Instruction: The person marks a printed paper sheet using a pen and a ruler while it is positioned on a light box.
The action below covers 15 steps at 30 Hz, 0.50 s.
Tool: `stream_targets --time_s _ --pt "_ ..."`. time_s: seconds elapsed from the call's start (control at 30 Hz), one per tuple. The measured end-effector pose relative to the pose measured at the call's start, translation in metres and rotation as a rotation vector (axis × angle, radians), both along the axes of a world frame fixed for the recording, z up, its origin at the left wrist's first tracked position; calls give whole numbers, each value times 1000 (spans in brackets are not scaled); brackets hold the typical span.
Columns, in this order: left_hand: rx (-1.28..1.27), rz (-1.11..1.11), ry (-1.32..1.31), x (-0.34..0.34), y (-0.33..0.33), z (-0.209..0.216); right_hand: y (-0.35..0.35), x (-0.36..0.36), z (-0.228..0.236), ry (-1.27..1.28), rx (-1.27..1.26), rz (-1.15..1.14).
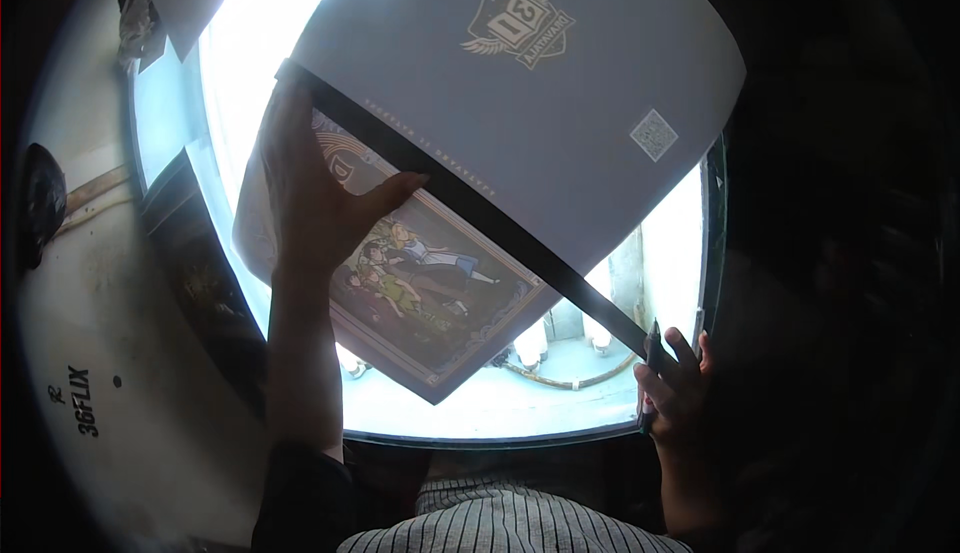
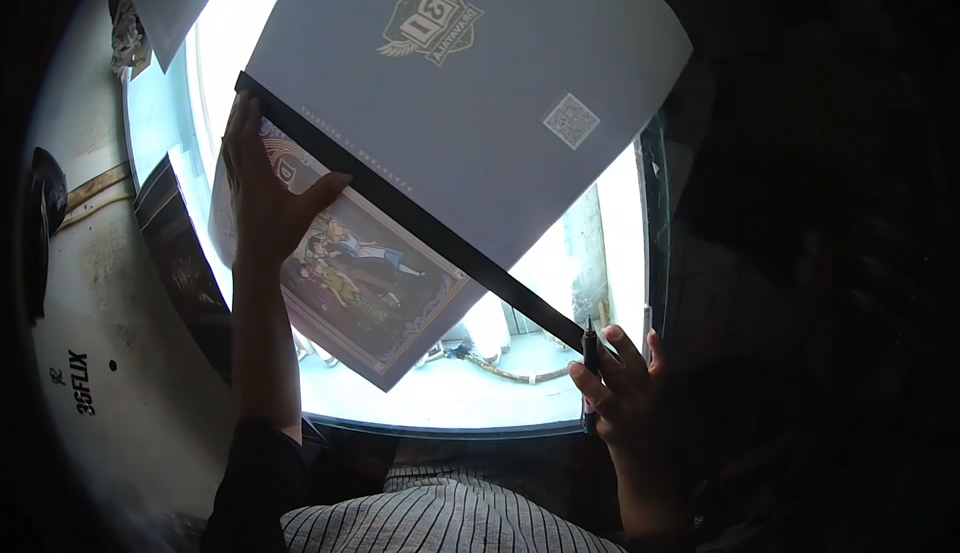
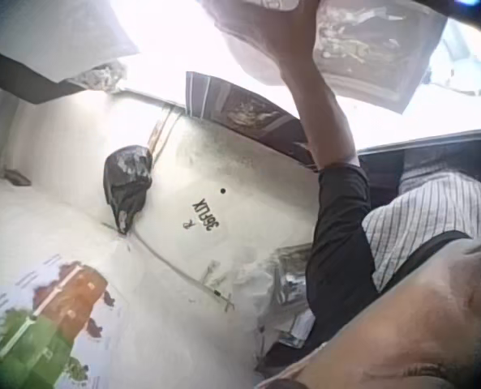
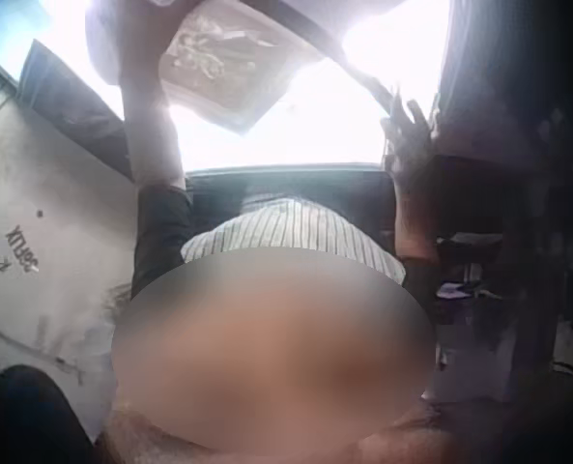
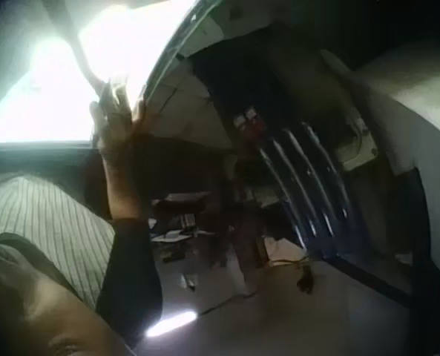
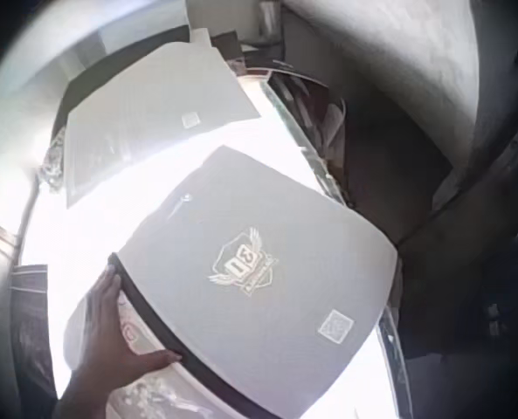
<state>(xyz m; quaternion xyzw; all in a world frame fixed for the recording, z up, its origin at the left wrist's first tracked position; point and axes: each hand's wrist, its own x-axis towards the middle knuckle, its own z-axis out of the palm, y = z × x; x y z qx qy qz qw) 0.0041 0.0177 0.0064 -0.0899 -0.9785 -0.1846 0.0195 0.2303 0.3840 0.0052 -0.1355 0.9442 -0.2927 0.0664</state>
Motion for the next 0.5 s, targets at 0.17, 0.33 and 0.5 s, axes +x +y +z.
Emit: stream_targets --time_s 0.17,0.33,0.5 --pt "-9 -54 34 -6 6 -5 5 2 0 8 -4 -17" --pt "25 0 -45 -2 6 5 2 3 2 14 4 16" --pt "15 22 -52 -1 7 2 0 -3 4 30 25 21"
